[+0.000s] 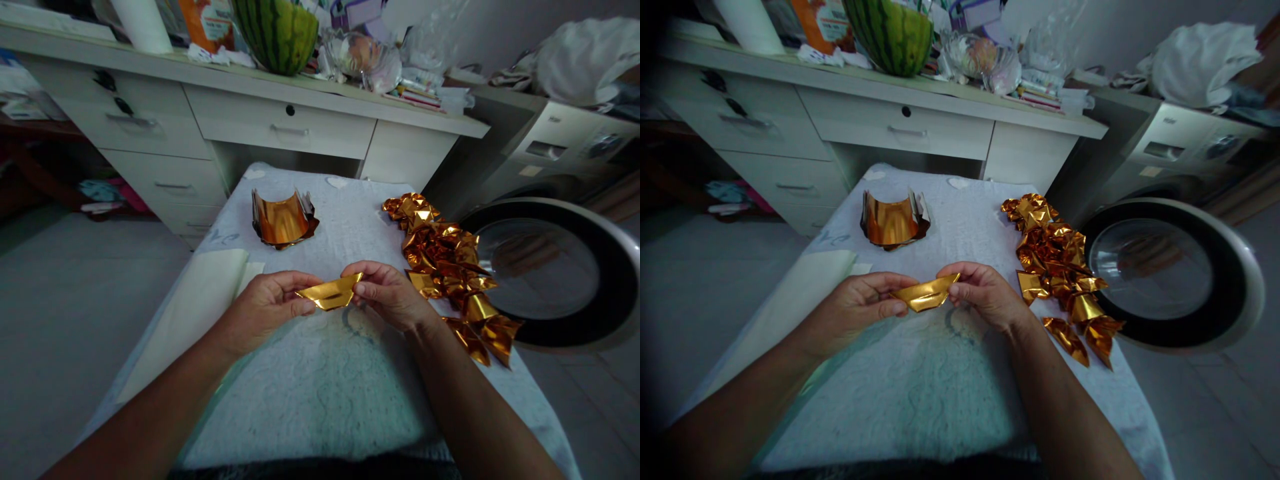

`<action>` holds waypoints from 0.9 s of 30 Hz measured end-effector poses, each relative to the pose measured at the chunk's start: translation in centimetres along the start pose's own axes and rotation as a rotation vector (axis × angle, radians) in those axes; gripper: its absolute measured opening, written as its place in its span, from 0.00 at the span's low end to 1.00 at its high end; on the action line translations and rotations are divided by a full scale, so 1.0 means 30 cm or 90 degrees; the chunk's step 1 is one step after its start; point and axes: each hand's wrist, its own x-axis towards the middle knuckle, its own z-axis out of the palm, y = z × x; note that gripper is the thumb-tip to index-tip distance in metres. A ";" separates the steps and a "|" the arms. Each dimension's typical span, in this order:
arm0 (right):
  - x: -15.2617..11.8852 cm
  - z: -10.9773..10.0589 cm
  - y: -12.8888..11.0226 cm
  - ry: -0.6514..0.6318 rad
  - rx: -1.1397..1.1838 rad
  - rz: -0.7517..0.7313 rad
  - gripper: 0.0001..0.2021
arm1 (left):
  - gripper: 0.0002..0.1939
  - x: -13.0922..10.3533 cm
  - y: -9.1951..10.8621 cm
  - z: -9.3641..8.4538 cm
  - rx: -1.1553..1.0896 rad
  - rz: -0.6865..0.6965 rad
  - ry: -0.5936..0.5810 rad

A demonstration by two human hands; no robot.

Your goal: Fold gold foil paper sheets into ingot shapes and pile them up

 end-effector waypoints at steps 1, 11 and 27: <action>0.000 -0.001 -0.001 0.000 0.003 0.008 0.13 | 0.13 0.001 0.000 0.000 -0.003 -0.004 0.004; 0.002 -0.007 0.000 -0.016 0.020 0.056 0.15 | 0.13 0.001 -0.004 -0.012 -0.041 -0.017 0.009; -0.009 -0.007 0.001 -0.051 0.015 0.054 0.13 | 0.11 0.014 -0.031 -0.021 -0.105 -0.023 0.023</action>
